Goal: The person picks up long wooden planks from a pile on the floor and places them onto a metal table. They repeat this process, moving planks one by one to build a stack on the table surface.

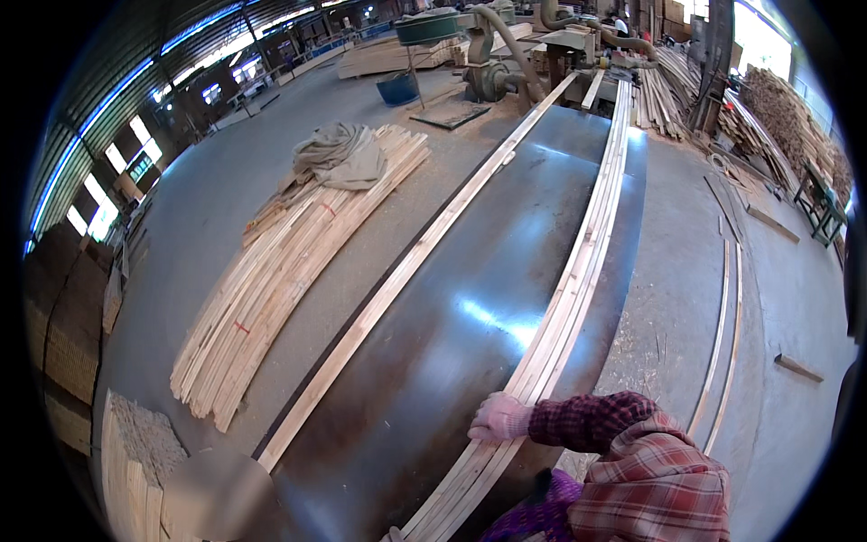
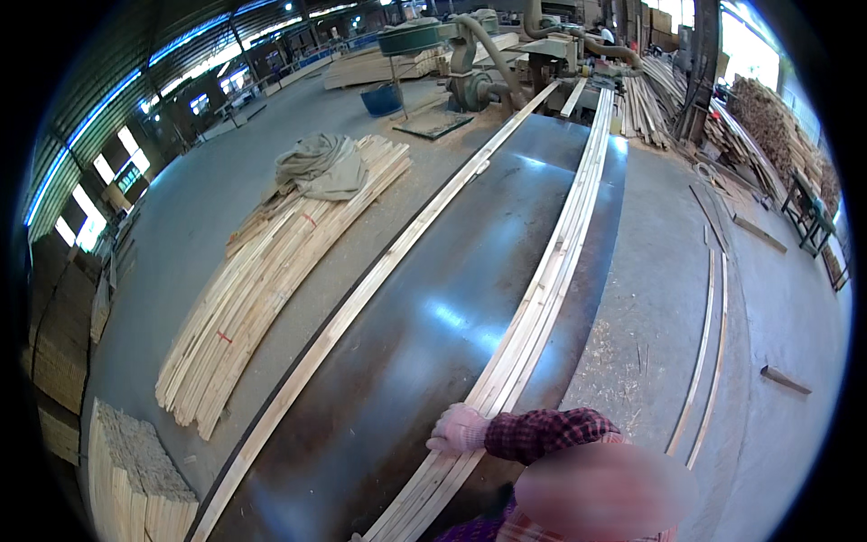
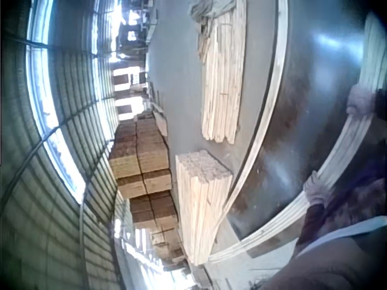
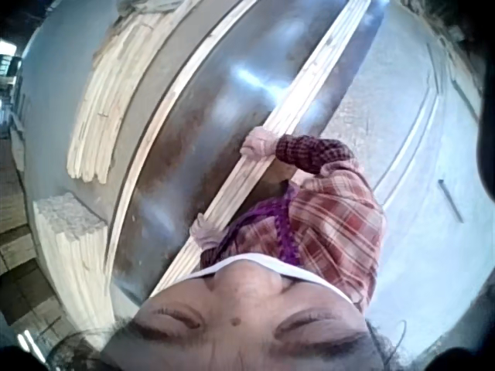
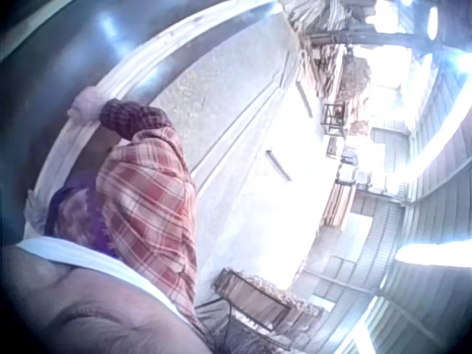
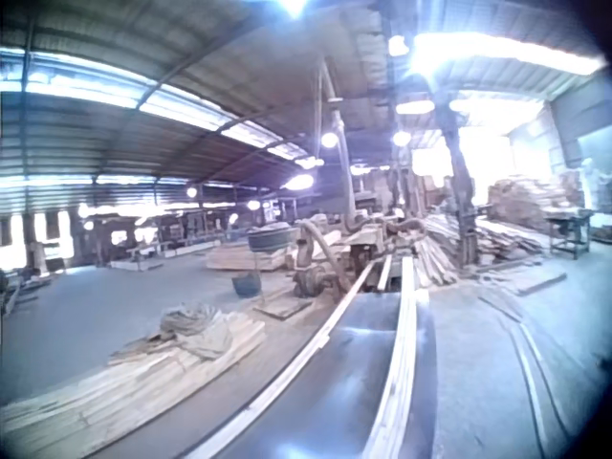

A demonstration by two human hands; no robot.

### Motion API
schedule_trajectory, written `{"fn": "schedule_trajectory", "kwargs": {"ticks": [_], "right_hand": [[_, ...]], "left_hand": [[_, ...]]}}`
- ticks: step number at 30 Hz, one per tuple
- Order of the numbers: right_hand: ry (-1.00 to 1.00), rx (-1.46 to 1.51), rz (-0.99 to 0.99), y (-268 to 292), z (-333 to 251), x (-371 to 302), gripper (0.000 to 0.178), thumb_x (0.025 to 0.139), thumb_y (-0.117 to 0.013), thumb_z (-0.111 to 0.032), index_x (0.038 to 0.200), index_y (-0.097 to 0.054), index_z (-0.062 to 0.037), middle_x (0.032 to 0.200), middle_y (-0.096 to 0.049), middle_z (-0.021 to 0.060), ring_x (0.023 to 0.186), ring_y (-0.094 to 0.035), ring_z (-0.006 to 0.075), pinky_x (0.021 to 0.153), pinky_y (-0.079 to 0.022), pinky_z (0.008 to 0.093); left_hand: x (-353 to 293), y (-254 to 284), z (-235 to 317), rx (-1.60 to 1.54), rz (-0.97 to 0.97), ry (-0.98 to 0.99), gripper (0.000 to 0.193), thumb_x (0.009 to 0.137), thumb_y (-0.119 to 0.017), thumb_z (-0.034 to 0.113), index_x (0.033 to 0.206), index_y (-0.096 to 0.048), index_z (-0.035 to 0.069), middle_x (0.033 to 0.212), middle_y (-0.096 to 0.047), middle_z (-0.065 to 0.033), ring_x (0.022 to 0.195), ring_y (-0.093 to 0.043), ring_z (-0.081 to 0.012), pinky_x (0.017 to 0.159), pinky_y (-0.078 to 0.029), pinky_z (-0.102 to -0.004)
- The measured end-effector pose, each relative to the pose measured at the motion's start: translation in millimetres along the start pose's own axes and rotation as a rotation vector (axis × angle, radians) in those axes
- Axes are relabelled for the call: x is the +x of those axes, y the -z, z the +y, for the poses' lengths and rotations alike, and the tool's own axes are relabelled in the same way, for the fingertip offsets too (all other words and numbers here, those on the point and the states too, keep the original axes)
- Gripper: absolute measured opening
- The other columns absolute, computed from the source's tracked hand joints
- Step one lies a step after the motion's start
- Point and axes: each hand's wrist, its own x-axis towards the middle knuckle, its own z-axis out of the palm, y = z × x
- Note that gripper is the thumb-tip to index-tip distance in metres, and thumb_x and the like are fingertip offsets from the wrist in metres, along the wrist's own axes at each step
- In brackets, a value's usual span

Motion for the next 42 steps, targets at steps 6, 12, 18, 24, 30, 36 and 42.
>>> {"fn": "schedule_trajectory", "kwargs": {"ticks": [6, 12, 18, 24, 30, 36, 42], "right_hand": [[0.032, -0.089, 0.104, 4, -6, -4, 0.043, 0.097, -0.059, -0.049, 0.08, -0.075, -0.0126, 0.081, -0.072, 0.0108, 0.083, -0.071, 0.0341, 0.077, -0.055, 0.0501], [0.135, -0.084, 0.075, -2, -8, -9, 0.057, 0.081, -0.074, -0.064, 0.106, -0.077, -0.0138, 0.086, -0.072, 0.0071, 0.088, -0.068, 0.0294, 0.081, -0.048, 0.0455], [0.387, -0.471, -0.345, 28, 13, -15, 0.104, 0.071, -0.083, -0.059, 0.151, -0.045, -0.0057, 0.144, -0.051, 0.0208, 0.126, -0.056, 0.0396, 0.105, -0.045, 0.0515], [0.385, -0.634, -0.129, 0, 21, -26, 0.121, 0.055, -0.088, -0.054, 0.152, -0.038, -0.0017, 0.139, -0.052, 0.0207, 0.125, -0.055, 0.0394, 0.11, -0.041, 0.051], [0.209, -0.524, -0.148, -10, 14, -39, 0.141, 0.037, -0.094, -0.044, 0.153, -0.029, 0.0031, 0.132, -0.054, 0.0199, 0.126, -0.052, 0.0406, 0.115, -0.035, 0.0517], [0.239, -0.561, 0.082, -21, 2, -79, 0.124, 0.044, -0.091, -0.038, 0.148, -0.036, -0.0009, 0.136, -0.051, 0.0221, 0.132, -0.049, 0.041, 0.121, -0.03, 0.0567], [0.469, -0.567, 0.724, -50, -9, -126, 0.06, 0.078, -0.07, -0.012, 0.133, -0.047, -0.0032, 0.13, -0.055, 0.0201, 0.123, -0.055, 0.0411, 0.114, -0.041, 0.0656]], "left_hand": [[25, -52, -27, 0.132, 0.025, -0.107, 0.101, 0.079, -0.074, 0.064, 0.154, -0.045, 0.003, 0.148, -0.056, -0.0163, 0.14, -0.049, -0.0342, 0.119, -0.034, -0.0508], [3, -50, -28, -0.214, 0.272, -0.096, 0.11, 0.057, -0.089, 0.056, 0.145, -0.052, 0.004, 0.147, -0.053, -0.0207, 0.135, -0.051, -0.038, 0.116, -0.04, -0.0541], [-6, -17, -13, -0.126, 0.008, 0.016, 0.126, 0.062, -0.085, 0.063, 0.157, -0.037, -0.002, 0.147, -0.051, -0.0215, 0.142, -0.046, -0.0354, 0.124, -0.028, -0.0474], [-15, -13, -11, -0.106, -0.01, 0.029, 0.124, 0.059, -0.087, 0.062, 0.153, -0.042, -0.004, 0.133, -0.059, -0.0173, 0.128, -0.055, -0.032, 0.113, -0.038, -0.0427], [-29, -20, -3, -0.015, -0.044, 0.049, 0.118, 0.064, -0.082, 0.066, 0.154, -0.044, 0.0, 0.137, -0.059, -0.0139, 0.131, -0.054, -0.0281, 0.114, -0.035, -0.0413], [-61, -40, 12, 0.033, 0.107, 0.064, 0.109, 0.071, -0.079, 0.065, 0.154, -0.044, 0.002, 0.141, -0.055, -0.0144, 0.137, -0.049, -0.0286, 0.119, -0.03, -0.045], [-124, -86, 29, -0.062, 0.661, 0.064, 0.086, 0.067, -0.082, 0.043, 0.139, -0.054, 0.005, 0.137, -0.055, -0.0176, 0.134, -0.049, -0.034, 0.119, -0.036, -0.0542]]}}
